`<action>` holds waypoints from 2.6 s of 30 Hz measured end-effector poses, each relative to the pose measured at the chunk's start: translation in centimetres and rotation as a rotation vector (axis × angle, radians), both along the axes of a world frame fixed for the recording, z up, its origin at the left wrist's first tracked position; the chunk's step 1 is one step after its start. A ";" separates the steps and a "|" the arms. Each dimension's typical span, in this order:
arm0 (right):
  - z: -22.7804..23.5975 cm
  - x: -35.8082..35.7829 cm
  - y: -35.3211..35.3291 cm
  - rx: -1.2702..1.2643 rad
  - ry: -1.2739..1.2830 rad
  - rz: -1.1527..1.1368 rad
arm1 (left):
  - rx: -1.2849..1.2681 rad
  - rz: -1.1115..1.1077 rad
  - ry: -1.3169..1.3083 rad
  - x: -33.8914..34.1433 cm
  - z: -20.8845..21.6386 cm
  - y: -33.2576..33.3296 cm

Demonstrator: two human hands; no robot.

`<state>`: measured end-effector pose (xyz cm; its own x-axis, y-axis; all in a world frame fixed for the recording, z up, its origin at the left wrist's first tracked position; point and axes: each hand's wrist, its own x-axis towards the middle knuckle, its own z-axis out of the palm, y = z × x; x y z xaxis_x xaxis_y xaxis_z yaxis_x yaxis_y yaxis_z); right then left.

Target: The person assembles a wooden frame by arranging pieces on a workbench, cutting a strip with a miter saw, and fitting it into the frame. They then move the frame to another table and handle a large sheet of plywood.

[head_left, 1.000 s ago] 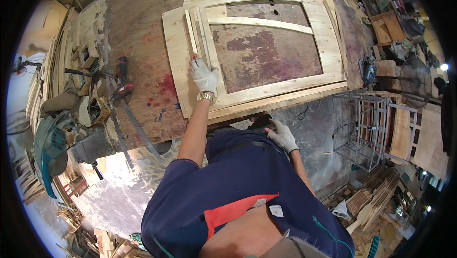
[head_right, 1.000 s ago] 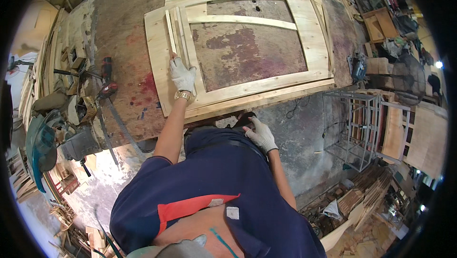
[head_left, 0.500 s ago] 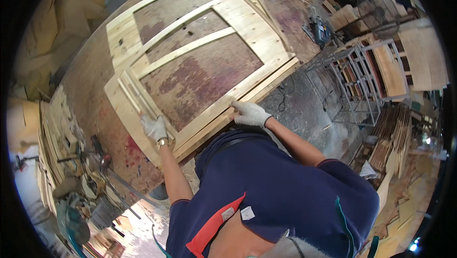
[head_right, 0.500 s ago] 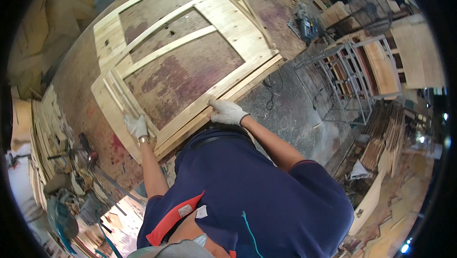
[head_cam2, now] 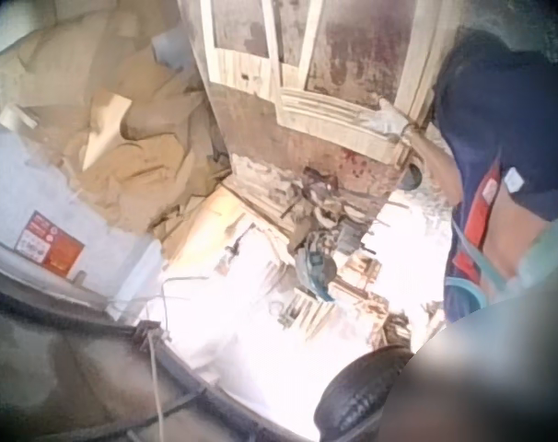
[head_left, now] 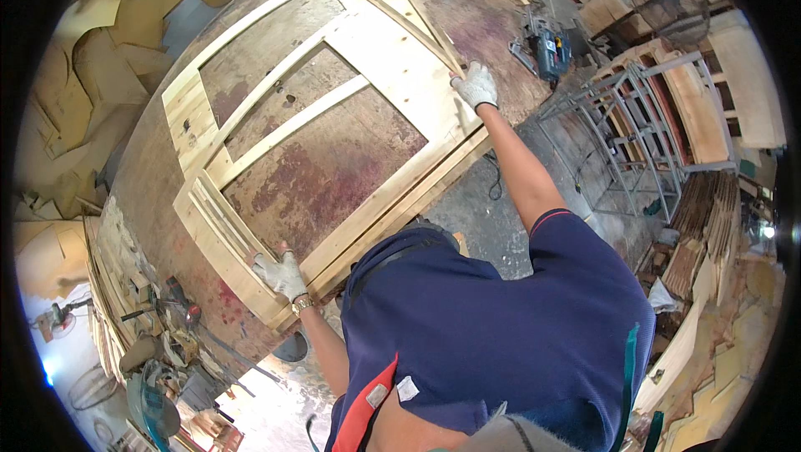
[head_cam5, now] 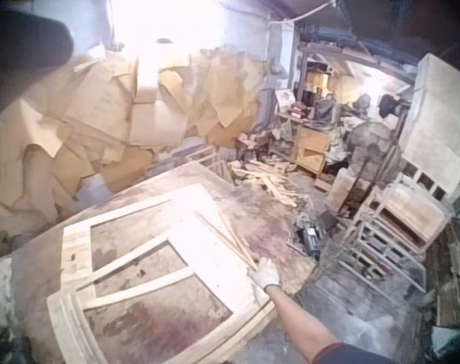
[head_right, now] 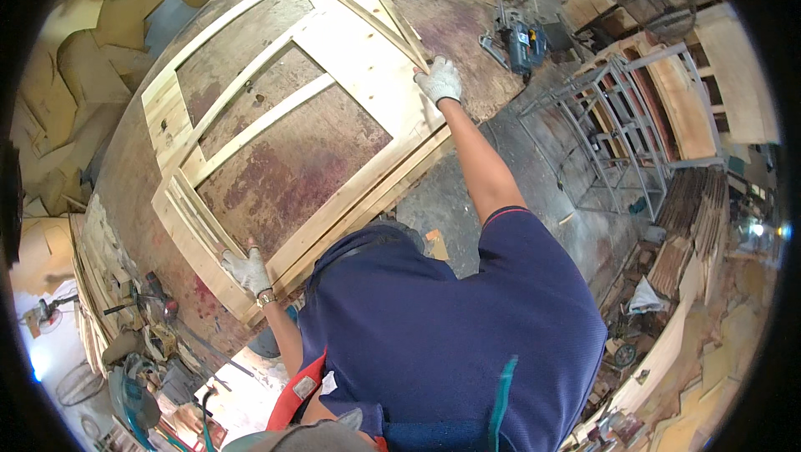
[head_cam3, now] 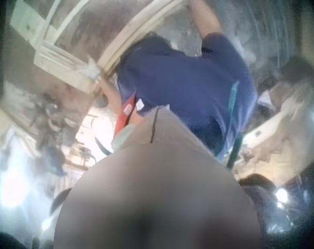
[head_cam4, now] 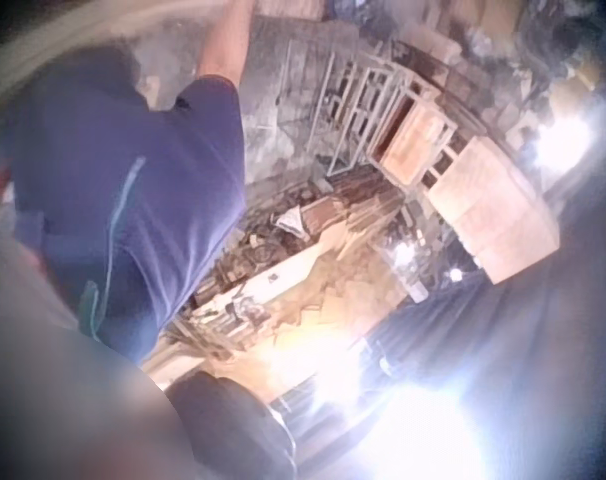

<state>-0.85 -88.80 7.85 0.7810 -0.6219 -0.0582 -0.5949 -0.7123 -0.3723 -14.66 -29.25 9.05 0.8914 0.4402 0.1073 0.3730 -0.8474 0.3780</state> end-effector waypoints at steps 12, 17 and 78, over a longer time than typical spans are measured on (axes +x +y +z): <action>-0.1 1.1 0.3 -0.058 0.010 0.132 | -0.161 -0.060 -0.159 -0.4 3.1 -2.0; 3.2 -3.0 10.0 0.579 -0.134 -0.026 | -0.285 -0.182 -0.156 0.8 3.8 -3.1; 2.6 -11.9 10.4 -0.153 0.183 1.208 | 0.137 -0.852 0.138 -7.6 -1.3 3.2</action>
<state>-12.71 -78.37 10.41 0.8476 0.4840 -0.2176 0.4414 -0.8706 -0.2171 -22.23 -26.07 7.80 0.9203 -0.3906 -0.0223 -0.3730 -0.8932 0.2510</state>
